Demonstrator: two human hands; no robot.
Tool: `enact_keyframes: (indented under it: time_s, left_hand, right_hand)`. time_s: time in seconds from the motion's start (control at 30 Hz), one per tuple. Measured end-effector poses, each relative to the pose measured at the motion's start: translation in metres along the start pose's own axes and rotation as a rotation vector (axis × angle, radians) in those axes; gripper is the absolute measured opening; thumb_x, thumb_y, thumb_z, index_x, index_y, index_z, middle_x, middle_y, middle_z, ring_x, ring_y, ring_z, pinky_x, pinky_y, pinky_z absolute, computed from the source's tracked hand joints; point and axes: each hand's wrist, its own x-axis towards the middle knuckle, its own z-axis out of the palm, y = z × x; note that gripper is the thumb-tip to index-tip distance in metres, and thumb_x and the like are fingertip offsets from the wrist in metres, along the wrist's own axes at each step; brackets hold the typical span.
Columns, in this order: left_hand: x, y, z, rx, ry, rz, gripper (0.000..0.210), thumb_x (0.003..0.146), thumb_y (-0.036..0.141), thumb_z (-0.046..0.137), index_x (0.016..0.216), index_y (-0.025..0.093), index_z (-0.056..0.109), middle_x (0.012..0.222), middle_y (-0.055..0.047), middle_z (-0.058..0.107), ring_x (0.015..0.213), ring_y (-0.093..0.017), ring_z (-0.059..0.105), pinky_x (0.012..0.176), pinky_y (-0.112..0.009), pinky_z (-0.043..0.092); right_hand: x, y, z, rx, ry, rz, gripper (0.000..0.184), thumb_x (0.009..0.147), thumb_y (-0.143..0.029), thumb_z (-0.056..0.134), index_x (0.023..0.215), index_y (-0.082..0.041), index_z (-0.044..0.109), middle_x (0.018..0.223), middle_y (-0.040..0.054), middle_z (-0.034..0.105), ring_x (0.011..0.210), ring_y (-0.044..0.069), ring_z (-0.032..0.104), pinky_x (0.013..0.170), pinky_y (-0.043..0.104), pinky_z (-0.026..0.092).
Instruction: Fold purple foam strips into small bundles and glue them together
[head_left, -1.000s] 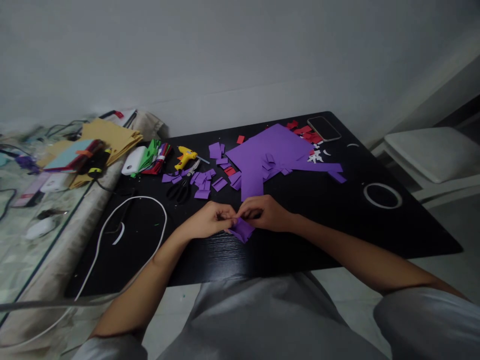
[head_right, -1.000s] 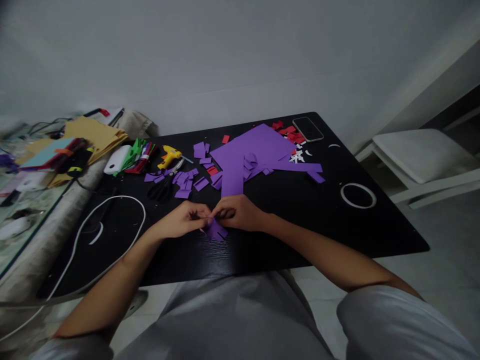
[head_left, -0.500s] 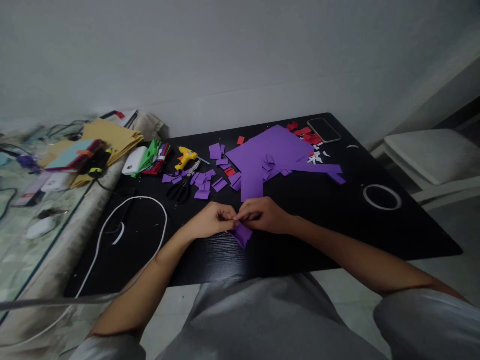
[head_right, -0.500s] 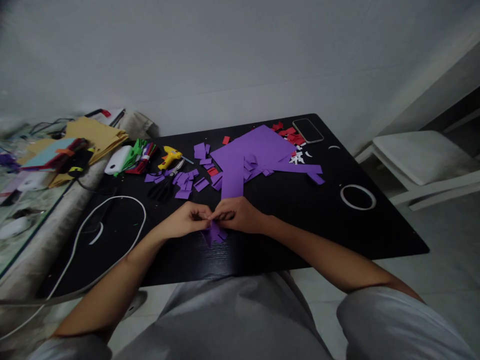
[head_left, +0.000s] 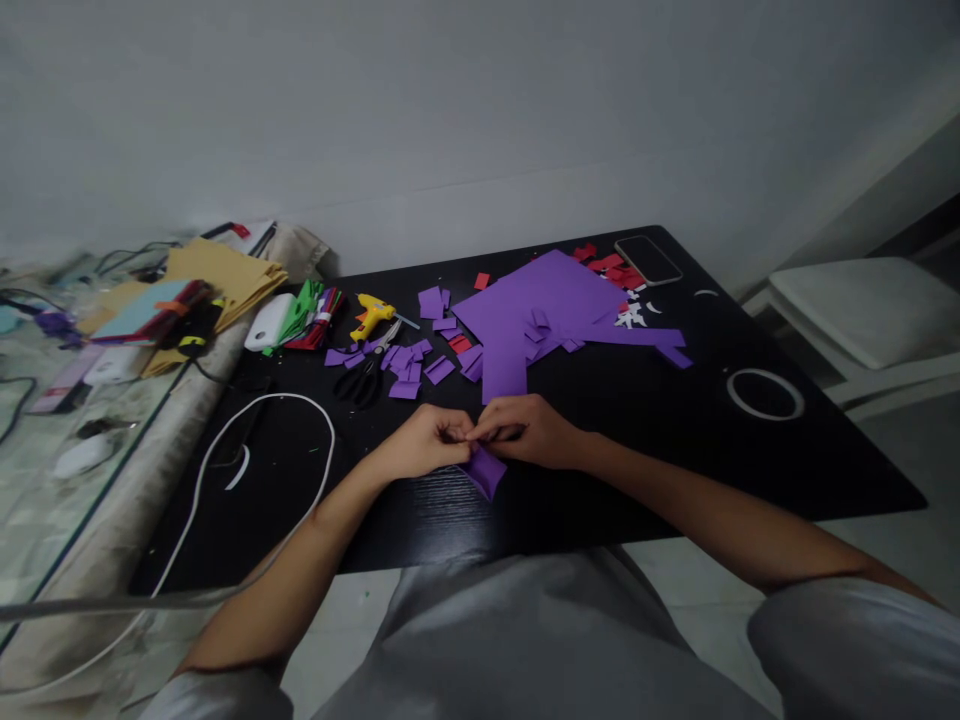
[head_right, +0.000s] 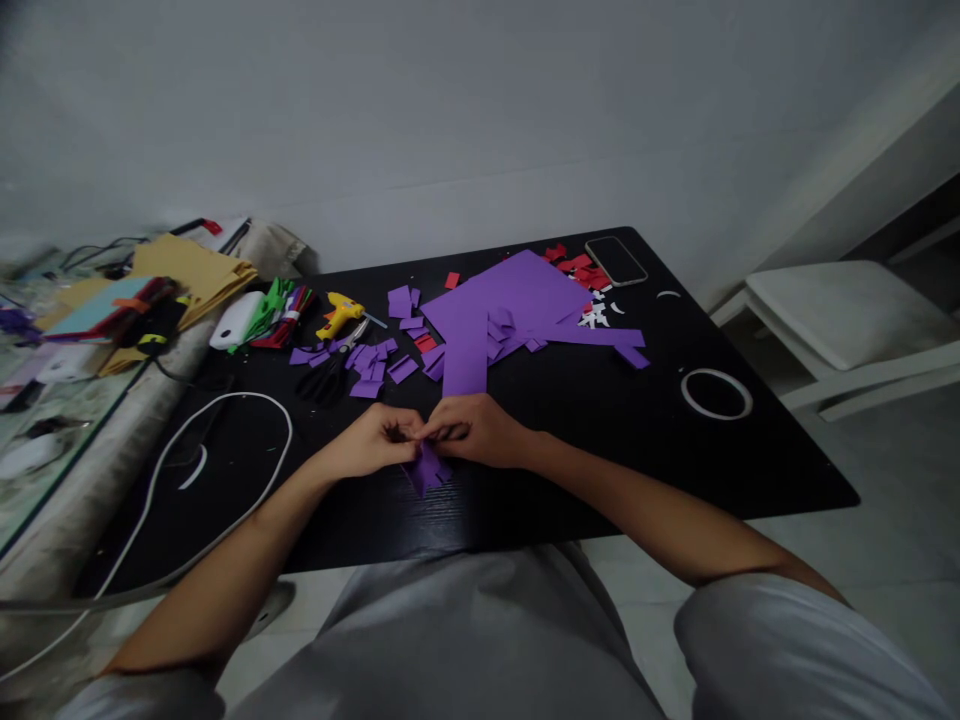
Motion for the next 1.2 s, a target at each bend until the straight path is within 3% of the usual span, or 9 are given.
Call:
enact_keyframes:
  time_s: [0.23,0.43,0.63,0.77,0.93,1.07,1.2]
  left_hand:
    - [-0.001,0.001,-0.006,-0.028,0.028,-0.058,0.02,0.083,0.031,0.066,0.082,0.011,0.066,0.064,0.001,0.062,0.058,-0.009,0.054,0.058,-0.02,0.04]
    - [-0.004,0.006,-0.011,0.009,0.0,-0.016,0.015,0.086,0.026,0.062,0.083,0.012,0.066,0.064,-0.001,0.065,0.058,-0.01,0.057,0.059,-0.019,0.042]
    - [-0.003,0.003,-0.01,0.0,0.043,-0.015,0.02,0.089,0.03,0.062,0.084,0.012,0.068,0.066,-0.001,0.066,0.061,-0.011,0.062,0.06,-0.02,0.045]
    - [-0.004,0.002,-0.013,0.062,0.142,0.063,0.019,0.092,0.024,0.053,0.102,0.013,0.067,0.079,-0.003,0.069,0.07,-0.012,0.064,0.067,-0.022,0.049]
    - [-0.007,0.006,-0.012,0.199,0.159,0.215,0.04,0.081,0.01,0.059,0.12,0.018,0.055,0.102,-0.006,0.067,0.085,-0.015,0.064,0.076,-0.026,0.052]
    - [-0.005,0.007,-0.009,0.371,0.179,0.267,0.029,0.083,0.018,0.064,0.112,0.018,0.058,0.104,-0.006,0.063,0.083,-0.014,0.061,0.077,-0.027,0.052]
    - [-0.002,0.003,-0.008,0.401,0.219,0.301,0.016,0.088,0.022,0.06,0.104,0.018,0.059,0.099,-0.005,0.063,0.081,-0.014,0.06,0.076,-0.027,0.052]
  right_hand:
    - [0.002,-0.003,-0.005,0.074,0.005,0.106,0.016,0.08,-0.019,0.072,0.095,-0.018,0.076,0.093,0.0045,0.065,0.074,0.011,0.066,0.069,0.022,0.057]
    - [0.003,-0.002,-0.004,0.115,0.007,0.154,0.016,0.078,-0.022,0.073,0.092,-0.016,0.075,0.093,0.0049,0.067,0.074,0.011,0.066,0.07,0.023,0.056]
    - [0.002,-0.003,-0.004,0.153,0.02,0.248,0.025,0.076,-0.03,0.078,0.094,-0.014,0.072,0.078,0.0027,0.071,0.07,0.013,0.068,0.068,0.024,0.056]
    - [0.002,-0.001,-0.005,0.17,0.053,0.275,0.03,0.075,-0.034,0.08,0.095,-0.013,0.071,0.08,0.0036,0.073,0.072,0.014,0.07,0.07,0.025,0.056]
    - [0.004,0.003,-0.005,0.104,0.158,0.273,0.027,0.075,-0.032,0.079,0.094,-0.014,0.071,0.084,0.0048,0.075,0.078,0.016,0.072,0.076,0.028,0.058]
    - [0.004,0.004,-0.004,0.082,0.232,0.266,0.024,0.076,-0.03,0.077,0.093,-0.015,0.07,0.083,0.0045,0.074,0.076,0.016,0.072,0.075,0.029,0.059]
    - [0.005,0.004,-0.004,0.083,0.249,0.261,0.023,0.075,-0.03,0.078,0.091,-0.016,0.068,0.084,0.004,0.074,0.075,0.016,0.072,0.074,0.028,0.059]
